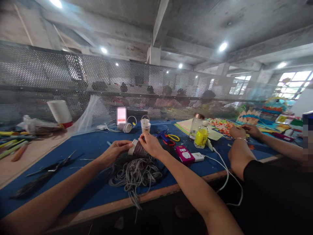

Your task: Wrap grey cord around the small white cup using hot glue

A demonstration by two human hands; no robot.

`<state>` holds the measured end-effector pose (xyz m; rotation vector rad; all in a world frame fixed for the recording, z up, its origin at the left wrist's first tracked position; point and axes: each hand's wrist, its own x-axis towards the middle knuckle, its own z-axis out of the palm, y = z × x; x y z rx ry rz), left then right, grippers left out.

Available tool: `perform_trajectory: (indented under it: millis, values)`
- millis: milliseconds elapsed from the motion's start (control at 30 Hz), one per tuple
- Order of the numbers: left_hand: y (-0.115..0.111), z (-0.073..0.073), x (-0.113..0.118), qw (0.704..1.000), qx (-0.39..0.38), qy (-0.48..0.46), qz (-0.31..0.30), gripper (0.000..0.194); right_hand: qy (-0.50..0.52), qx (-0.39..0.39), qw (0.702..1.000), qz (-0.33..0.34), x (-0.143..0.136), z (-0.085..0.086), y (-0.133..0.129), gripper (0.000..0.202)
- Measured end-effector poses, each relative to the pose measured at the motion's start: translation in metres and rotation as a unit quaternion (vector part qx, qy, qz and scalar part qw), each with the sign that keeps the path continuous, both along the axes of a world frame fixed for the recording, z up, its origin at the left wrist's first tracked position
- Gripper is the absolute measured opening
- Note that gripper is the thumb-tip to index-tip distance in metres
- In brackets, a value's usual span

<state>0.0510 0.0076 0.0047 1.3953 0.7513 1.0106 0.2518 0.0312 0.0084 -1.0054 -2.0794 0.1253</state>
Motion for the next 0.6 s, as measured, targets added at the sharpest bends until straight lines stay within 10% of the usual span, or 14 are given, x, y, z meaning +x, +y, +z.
perform_trajectory:
  millis: [600]
  values:
    - [-0.0054,0.0064,0.0028,1.000,0.002,0.013,0.014,0.028,0.001,-0.002,1.000,0.003,0.0010,-0.0017,0.0006,0.010]
